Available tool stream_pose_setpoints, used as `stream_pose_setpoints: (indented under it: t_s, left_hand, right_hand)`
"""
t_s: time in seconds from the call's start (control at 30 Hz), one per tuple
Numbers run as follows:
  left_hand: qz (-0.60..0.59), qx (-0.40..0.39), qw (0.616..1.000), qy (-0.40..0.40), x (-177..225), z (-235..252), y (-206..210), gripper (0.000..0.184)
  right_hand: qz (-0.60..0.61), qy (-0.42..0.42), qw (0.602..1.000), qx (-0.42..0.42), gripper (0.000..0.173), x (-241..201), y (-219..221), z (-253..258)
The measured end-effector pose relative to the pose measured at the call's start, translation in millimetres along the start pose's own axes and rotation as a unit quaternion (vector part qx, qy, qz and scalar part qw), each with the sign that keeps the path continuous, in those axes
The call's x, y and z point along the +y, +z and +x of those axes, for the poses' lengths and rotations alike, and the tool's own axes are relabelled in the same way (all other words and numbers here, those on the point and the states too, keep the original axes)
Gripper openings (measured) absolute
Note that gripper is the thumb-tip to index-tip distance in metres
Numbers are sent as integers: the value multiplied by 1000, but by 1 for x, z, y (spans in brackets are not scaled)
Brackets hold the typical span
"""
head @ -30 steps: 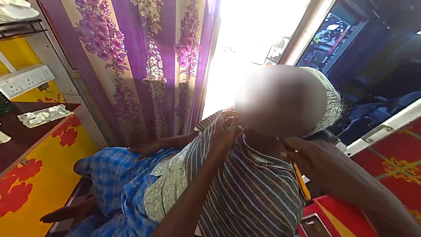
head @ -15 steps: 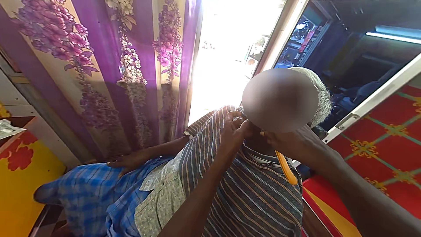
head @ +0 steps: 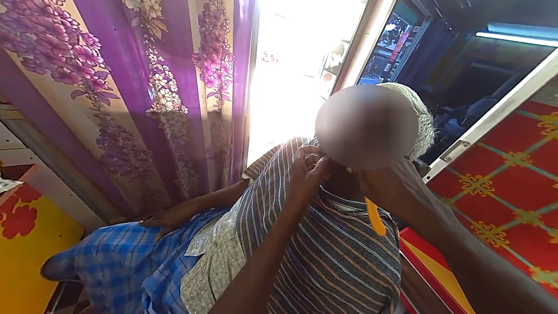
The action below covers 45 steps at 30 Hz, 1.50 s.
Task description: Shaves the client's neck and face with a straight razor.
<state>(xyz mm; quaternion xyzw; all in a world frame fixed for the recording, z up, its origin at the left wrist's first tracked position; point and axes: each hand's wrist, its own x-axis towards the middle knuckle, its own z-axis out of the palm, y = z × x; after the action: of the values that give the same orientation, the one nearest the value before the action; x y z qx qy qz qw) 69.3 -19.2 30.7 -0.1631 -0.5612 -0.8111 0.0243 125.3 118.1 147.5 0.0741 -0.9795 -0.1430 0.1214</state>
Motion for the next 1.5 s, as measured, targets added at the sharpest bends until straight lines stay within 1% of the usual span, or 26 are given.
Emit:
stream_pose_setpoints:
  t_s: [0.07, 0.1, 0.13, 0.17, 0.2, 0.23, 0.27, 0.3, 0.37, 0.43, 0.53, 0.63, 0.8, 0.93, 1.03, 1.1, 1.17, 1.2, 1.23, 1.3, 1.33, 1.37, 1.4, 1.43, 1.47, 1.5]
  left_hand:
    - [40, -4, 999, 10, 1, 0, -4, 32]
    - [72, -3, 997, 19, 2, 0, -6, 34]
    - [101, 2, 994, 34, 3, 1, -9, 36]
    - [123, 7, 991, 51, 4, 4, -11, 37]
    - [139, 6, 988, 72, 6, 8, -12, 37]
    - [158, 0, 984, 82, 8, 10, -13, 38]
    - [181, -4, 980, 77, 11, 10, -13, 39]
    - [203, -6, 977, 67, 13, 8, -12, 41]
    - [234, 2, 970, 58, 16, 6, -8, 43]
    - [270, 24, 960, 76, 16, 6, -3, 41]
    - [302, 43, 947, 98, 12, 9, 1, 35]
    - [300, 40, 946, 120, 6, 12, 0, 31]
    - [287, 40, 947, 139, 4, 12, -1, 32]
    - [286, 46, 944, 157, 2, 16, 0, 27]
    - [282, 48, 942, 176, 1, 20, 2, 27]
    - [275, 37, 946, 171, 1, 19, 0, 29]
    - [281, 32, 945, 165, 3, 25, -5, 32]
    - [292, 48, 941, 163, 8, 30, -8, 35]
    - [304, 72, 934, 172, 17, 33, -10, 38]
    - [327, 120, 903, 253, 41, 43, -10, 38]
    - [340, 104, 888, 292, 58, 43, -7, 39]
    - [359, 52, 877, 315, 79, 41, -1, 42]
    - [395, -8, 850, 350, 97, 47, 7, 48]
    - [444, -62, 797, 405, 109, 61, 17, 56]
    - [509, -122, 733, 435, 119, 72, 32, 64]
    - [581, -184, 666, 430, 127, 77, 48, 74]
  right_hand:
    - [50, -26, 996, 70, 15, 3, 7, -8]
    - [117, -57, 987, 89, 13, 3, 12, -14]
    - [209, -85, 970, 89, 13, 1, 21, -20]
    - [321, -95, 940, 62, 14, -5, 31, -26]
    - [435, -86, 896, 17, 13, -12, 42, -30]
    - [531, -59, 845, -13, 11, -20, 53, -33]
    - [591, -18, 806, -20, 9, -28, 62, -35]
    - [626, 21, 779, -9, 8, -34, 70, -34]
    - [652, 78, 754, 17, 8, -41, 80, -29]
    - [654, 108, 748, 26, 8, -43, 82, -22]
    - [656, 118, 745, 30, 11, -43, 82, -15]
    - [656, 121, 744, 32, 12, -44, 83, -12]
    - [647, 124, 751, 48, 11, -42, 84, -13]
    - [640, 126, 757, 44, 11, -40, 85, -12]
    - [645, 133, 748, 74, 9, -42, 88, -14]
    - [637, 111, 756, 101, 8, -42, 92, -17]
    - [590, 26, 789, 166, 10, -43, 104, -24]
    - [567, -19, 796, 210, 13, -47, 110, -28]
    - [558, -45, 790, 249, 17, -52, 116, -33]
    - [598, -41, 743, 298, 22, -69, 126, -44]
    - [619, -15, 722, 310, 22, -78, 131, -47]
    - [631, 16, 707, 317, 23, -84, 135, -48]
    - [634, 46, 701, 323, 23, -88, 138, -46]
    - [631, 70, 699, 330, 23, -91, 140, -42]
    - [622, 87, 701, 338, 23, -91, 142, -37]
    - [608, 103, 710, 341, 22, -91, 143, -31]
